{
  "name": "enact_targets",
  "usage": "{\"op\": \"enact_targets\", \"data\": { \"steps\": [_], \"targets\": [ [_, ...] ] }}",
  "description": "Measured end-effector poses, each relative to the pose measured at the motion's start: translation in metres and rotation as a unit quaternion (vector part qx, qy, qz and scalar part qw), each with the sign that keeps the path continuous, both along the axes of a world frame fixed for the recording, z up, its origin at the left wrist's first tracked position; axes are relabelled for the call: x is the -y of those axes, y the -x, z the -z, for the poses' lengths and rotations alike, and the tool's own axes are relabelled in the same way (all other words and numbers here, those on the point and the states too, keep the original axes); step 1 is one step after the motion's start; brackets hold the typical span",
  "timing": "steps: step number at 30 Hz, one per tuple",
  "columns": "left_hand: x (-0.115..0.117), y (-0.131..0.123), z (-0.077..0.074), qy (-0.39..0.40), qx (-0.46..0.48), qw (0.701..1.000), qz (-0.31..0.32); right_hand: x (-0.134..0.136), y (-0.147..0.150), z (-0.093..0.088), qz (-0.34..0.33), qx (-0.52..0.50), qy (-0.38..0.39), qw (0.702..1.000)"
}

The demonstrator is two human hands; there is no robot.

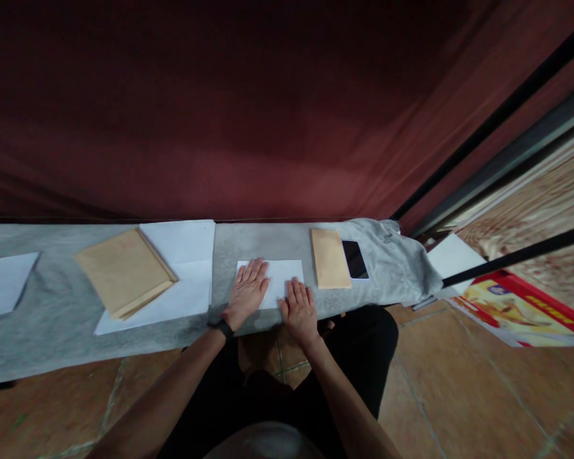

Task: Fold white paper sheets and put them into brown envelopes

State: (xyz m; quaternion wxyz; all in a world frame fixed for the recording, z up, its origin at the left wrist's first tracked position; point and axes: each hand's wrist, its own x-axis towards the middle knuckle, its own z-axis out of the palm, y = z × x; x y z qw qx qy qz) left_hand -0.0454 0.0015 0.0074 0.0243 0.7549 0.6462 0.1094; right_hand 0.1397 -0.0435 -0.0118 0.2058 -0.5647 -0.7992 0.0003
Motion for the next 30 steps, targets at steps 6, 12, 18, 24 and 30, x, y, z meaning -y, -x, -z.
{"op": "enact_targets", "data": {
  "steps": [6,12,18,24,30],
  "targets": [
    [0.000,0.000,-0.001,0.006,-0.012,1.000,-0.011,-0.025,0.014,-0.012,0.009,-0.032,0.047,0.998],
    [0.000,0.001,0.002,0.000,-0.013,1.000,-0.009,-0.058,0.031,-0.013,-0.014,-0.006,0.058,0.998],
    [0.000,0.006,0.007,-0.008,-0.002,0.998,-0.056,-0.063,0.021,-0.005,0.031,0.007,0.039,0.999],
    [0.007,0.019,0.009,-0.024,0.031,0.994,-0.101,-0.064,0.010,0.000,0.054,0.001,0.023,0.998],
    [0.011,0.028,0.005,-0.043,0.021,0.993,-0.110,-0.063,0.011,0.003,0.056,-0.019,0.000,0.998]
  ]
}}
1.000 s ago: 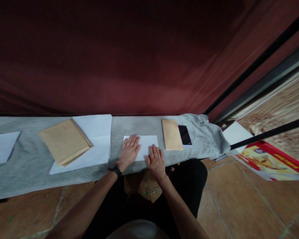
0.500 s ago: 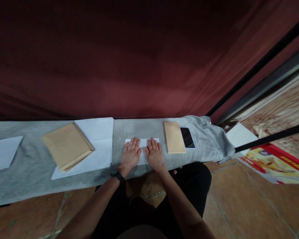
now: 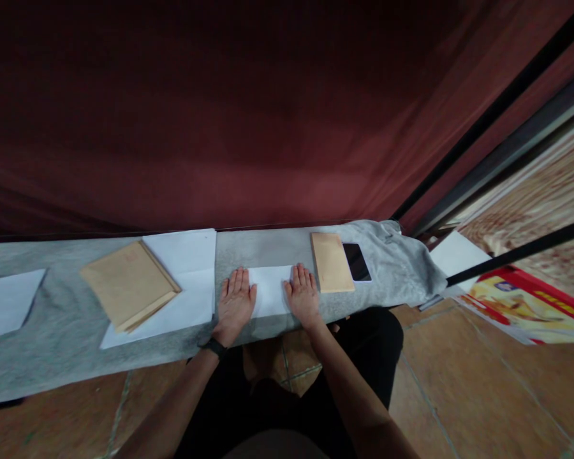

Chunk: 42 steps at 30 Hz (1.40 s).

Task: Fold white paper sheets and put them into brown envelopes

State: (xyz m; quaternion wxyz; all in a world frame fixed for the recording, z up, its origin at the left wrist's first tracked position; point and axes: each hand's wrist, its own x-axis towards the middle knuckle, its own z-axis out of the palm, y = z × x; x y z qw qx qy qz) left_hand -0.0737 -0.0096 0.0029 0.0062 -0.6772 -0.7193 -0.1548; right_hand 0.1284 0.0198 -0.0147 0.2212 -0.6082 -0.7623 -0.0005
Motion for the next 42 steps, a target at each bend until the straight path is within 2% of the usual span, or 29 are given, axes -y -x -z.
{"op": "enact_targets", "data": {
  "steps": [4,6,8,15,26,30,34,38,42],
  "targets": [
    [-0.017,-0.001,-0.014,0.009,-0.003,0.998,0.055,0.000,0.001,-0.003,0.002,0.003,0.010,1.000],
    [-0.029,-0.004,-0.022,0.032,-0.008,0.995,0.099,0.000,0.001,-0.004,0.004,0.007,0.017,1.000],
    [-0.039,-0.008,-0.029,0.059,-0.019,0.991,0.117,0.000,0.001,-0.005,0.007,0.010,0.022,1.000],
    [-0.059,-0.008,-0.046,0.094,-0.054,0.988,0.114,-0.001,0.001,-0.002,0.002,0.000,0.005,1.000],
    [-0.080,0.007,-0.049,0.155,0.117,0.977,0.087,-0.002,-0.004,-0.010,-0.010,0.004,0.038,0.999],
    [-0.075,0.020,-0.052,0.170,0.225,0.958,0.051,0.006,-0.005,-0.015,-0.022,-0.007,0.036,0.999],
    [-0.056,0.033,-0.050,0.157,0.359,0.920,-0.005,0.026,-0.002,-0.017,-0.050,-0.034,0.035,0.998],
    [-0.027,0.037,-0.040,0.117,0.466,0.874,-0.072,0.051,0.001,-0.016,-0.103,-0.047,0.043,0.993],
    [-0.005,0.029,-0.026,0.080,0.504,0.852,-0.114,0.067,-0.002,-0.018,-0.145,-0.041,0.049,0.987]
  ]
}}
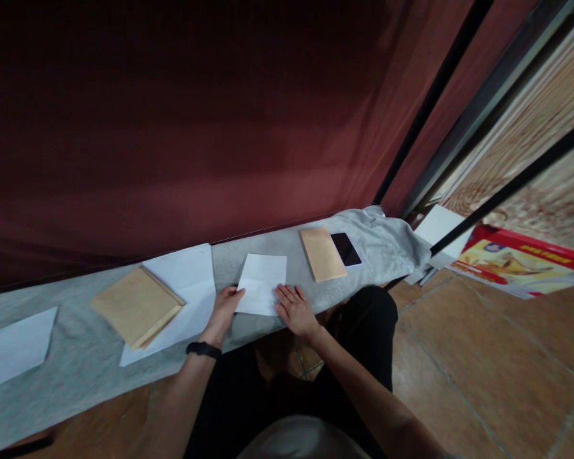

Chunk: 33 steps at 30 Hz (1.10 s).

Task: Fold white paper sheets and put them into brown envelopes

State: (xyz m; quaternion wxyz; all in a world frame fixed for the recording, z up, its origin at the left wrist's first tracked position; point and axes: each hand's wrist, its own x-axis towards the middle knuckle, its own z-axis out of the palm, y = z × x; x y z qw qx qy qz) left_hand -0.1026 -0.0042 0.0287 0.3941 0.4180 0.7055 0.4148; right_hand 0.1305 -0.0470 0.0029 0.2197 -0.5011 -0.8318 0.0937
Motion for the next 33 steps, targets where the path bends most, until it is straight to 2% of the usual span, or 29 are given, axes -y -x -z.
{"op": "enact_targets", "data": {
  "steps": [4,8,13,17,19,21,23,26,28,33],
  "targets": [
    [0.011,-0.010,0.008,0.007,0.015,1.000,0.002,0.005,-0.008,-0.004,-0.029,0.006,-0.009,1.000],
    [0.013,-0.014,0.010,0.014,-0.003,0.999,0.030,0.005,-0.013,-0.005,-0.029,0.005,-0.003,1.000],
    [0.000,-0.009,0.006,0.030,-0.096,0.994,0.049,0.001,-0.011,-0.002,-0.013,0.005,0.004,1.000],
    [-0.003,-0.010,-0.003,0.049,-0.179,0.981,0.053,-0.004,-0.009,0.000,-0.009,0.006,0.001,1.000],
    [0.002,-0.017,-0.008,0.037,-0.259,0.964,0.057,-0.007,-0.008,0.000,-0.006,0.012,0.000,1.000],
    [0.011,-0.028,-0.009,-0.014,-0.380,0.922,0.074,-0.008,-0.007,0.000,-0.001,0.019,0.000,1.000],
    [0.019,-0.042,-0.006,-0.081,-0.474,0.868,0.122,-0.010,-0.007,0.001,0.005,0.021,0.000,1.000],
    [0.028,-0.059,0.007,-0.139,-0.511,0.818,0.226,-0.014,-0.006,0.003,0.011,0.015,0.003,1.000],
    [0.030,-0.066,0.016,-0.147,-0.521,0.799,0.263,-0.019,-0.006,0.004,0.010,0.017,0.004,1.000],
    [0.032,-0.067,0.027,-0.144,-0.534,0.790,0.265,-0.037,-0.004,0.004,0.017,0.047,-0.005,0.999]
  ]
}}
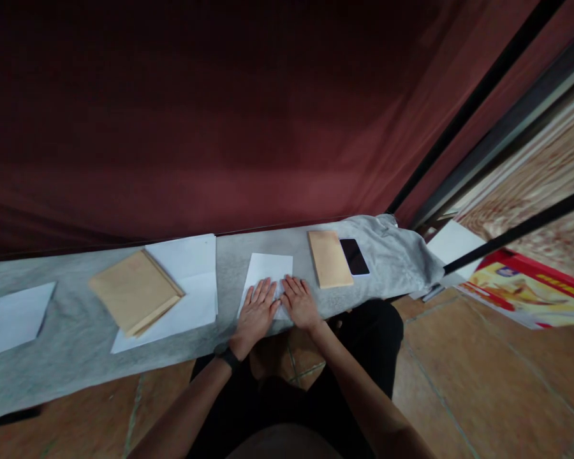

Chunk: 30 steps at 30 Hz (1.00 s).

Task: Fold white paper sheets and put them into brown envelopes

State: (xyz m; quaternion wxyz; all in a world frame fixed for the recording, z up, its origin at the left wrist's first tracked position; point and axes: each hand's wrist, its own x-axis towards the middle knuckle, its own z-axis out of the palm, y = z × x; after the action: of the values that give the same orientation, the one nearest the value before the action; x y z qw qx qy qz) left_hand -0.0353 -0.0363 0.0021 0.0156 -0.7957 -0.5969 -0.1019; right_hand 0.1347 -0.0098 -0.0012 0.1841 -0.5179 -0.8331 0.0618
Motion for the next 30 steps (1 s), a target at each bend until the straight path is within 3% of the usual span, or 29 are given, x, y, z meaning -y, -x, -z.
{"op": "enact_targets", "data": {
  "steps": [12,15,21,30],
  "targets": [
    [0.001,0.028,-0.005,-0.029,0.036,0.996,-0.078,-0.026,-0.003,-0.001,0.038,0.026,-0.009,0.999],
    [-0.013,0.023,-0.011,-0.037,0.038,0.996,-0.070,-0.026,-0.002,0.000,0.042,0.025,-0.008,0.999],
    [-0.054,-0.002,-0.012,0.015,0.039,0.999,0.026,-0.026,0.000,0.002,0.052,0.021,0.000,0.998],
    [-0.084,0.010,-0.001,0.011,0.015,1.000,-0.007,-0.025,0.000,0.000,0.058,0.007,0.000,0.998]
  ]
}}
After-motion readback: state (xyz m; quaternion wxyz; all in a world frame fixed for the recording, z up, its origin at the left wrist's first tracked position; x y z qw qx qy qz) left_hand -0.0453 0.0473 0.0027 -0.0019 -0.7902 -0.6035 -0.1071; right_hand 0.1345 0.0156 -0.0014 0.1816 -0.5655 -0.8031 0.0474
